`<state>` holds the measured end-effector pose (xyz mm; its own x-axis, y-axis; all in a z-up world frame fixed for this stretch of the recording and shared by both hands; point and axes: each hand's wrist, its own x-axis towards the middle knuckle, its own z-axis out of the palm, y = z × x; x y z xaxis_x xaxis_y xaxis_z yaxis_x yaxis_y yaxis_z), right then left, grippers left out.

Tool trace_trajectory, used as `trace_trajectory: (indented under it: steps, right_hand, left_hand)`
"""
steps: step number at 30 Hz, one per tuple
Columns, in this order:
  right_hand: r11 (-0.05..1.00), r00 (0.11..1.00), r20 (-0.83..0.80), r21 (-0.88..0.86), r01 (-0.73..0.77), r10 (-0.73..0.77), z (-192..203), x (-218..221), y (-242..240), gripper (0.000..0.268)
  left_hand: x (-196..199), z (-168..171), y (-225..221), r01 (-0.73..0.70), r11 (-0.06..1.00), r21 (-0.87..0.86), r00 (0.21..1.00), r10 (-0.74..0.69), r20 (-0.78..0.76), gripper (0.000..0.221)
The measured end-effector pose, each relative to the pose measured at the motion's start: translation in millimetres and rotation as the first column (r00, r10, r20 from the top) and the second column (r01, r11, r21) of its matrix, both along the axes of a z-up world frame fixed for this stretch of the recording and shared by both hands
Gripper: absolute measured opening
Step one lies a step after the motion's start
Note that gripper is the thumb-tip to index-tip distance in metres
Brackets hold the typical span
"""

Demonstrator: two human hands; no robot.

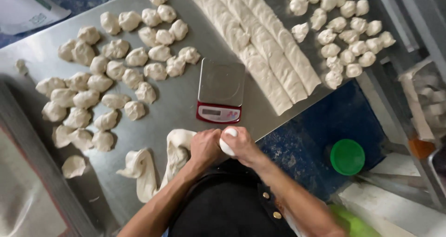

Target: Weigh pieces of dough on a digital scale and organize them on a metal prep table.

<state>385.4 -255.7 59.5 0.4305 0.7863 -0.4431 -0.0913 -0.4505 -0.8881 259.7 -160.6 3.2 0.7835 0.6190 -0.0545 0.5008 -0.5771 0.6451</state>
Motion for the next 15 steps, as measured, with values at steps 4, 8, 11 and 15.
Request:
trace_trajectory:
  steps: [4,8,11,15]
  right_hand:
    - [0.55,0.486,-0.258,0.359,-0.754,0.835,177,-17,14,0.028]
    - [0.491,0.707,0.171,0.609,-0.623,0.686,182,14,31,0.032]
    - [0.82,0.86,0.43,0.571,-0.023,-0.276,84,54,65,0.052]
    - [0.91,0.828,0.559,0.329,-0.25,0.026,-13,53,58,0.03]
  left_hand:
    - [3,-22,0,0.168,0.977,-0.132,0.937,-0.2,-0.287,0.016]
    - [-13,-28,-3,0.236,0.944,-0.231,0.942,-0.281,-0.183,0.018]
    - [-18,-27,7,0.163,0.916,-0.366,0.987,-0.15,0.065,0.029]
    - [-38,-44,4,-0.006,0.777,-0.63,0.97,0.156,0.184,0.04]
